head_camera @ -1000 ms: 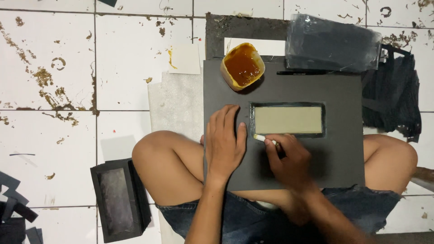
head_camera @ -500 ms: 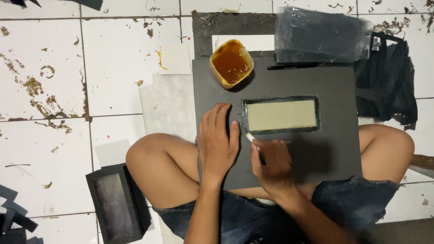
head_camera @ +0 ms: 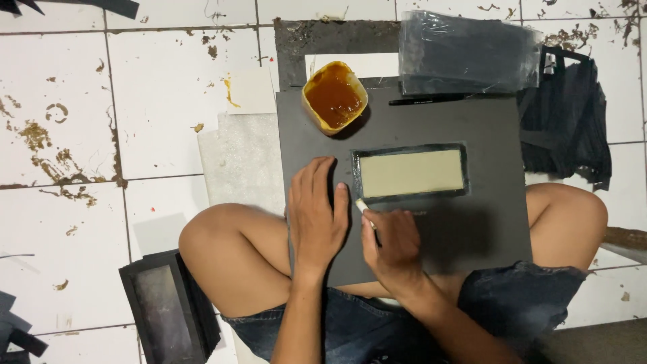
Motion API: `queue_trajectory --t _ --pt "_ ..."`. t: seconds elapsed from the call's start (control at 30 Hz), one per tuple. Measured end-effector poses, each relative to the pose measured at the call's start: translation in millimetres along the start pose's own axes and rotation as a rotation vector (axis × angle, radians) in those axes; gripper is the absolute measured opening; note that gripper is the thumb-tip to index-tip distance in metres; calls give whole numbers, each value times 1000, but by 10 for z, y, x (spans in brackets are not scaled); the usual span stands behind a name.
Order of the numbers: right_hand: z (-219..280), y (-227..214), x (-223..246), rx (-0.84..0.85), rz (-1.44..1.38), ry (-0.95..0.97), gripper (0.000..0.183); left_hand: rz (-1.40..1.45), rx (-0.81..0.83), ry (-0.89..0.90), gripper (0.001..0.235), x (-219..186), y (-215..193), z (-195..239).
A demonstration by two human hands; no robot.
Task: The person sits on the floor with a screen-printing frame board on their lap, positions a rectangular stencil sheet inside the frame, presses it flat, then dips a small stick into a cup of glue and spreads glue along the stencil edges, finally peeling a piece of plastic film by hand.
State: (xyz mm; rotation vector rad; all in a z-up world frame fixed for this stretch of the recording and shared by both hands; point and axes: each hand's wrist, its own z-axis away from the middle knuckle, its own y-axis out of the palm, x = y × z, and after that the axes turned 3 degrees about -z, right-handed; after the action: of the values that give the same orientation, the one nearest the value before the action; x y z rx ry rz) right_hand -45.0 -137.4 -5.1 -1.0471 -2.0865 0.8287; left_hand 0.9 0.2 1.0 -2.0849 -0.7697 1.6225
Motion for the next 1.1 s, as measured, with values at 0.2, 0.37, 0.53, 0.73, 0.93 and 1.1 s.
queue_trajectory --t 0.2,0.37,0.53,0.73,0.93,1.1 --pt "6 32 -44 -15 -50 58 10 11 -23 6 35 -8 -18 -11" --pt "-109 154 -168 -38 -112 31 9 -1 -11 6 35 -9 -25 -6" --pt "-370 234 -306 24 -168 45 8 36 12 -21 35 -49 -80 -24" --pt "-634 275 -466 -48 -217 30 1 33 -7 -2 35 -12 -46 -15" --pt "-531 229 -533 104 -270 81 3 34 -9 -16 35 -25 -51 -21" --pt "-342 -83 -405 297 -327 204 2 24 8 -19 36 6 -40 -8"
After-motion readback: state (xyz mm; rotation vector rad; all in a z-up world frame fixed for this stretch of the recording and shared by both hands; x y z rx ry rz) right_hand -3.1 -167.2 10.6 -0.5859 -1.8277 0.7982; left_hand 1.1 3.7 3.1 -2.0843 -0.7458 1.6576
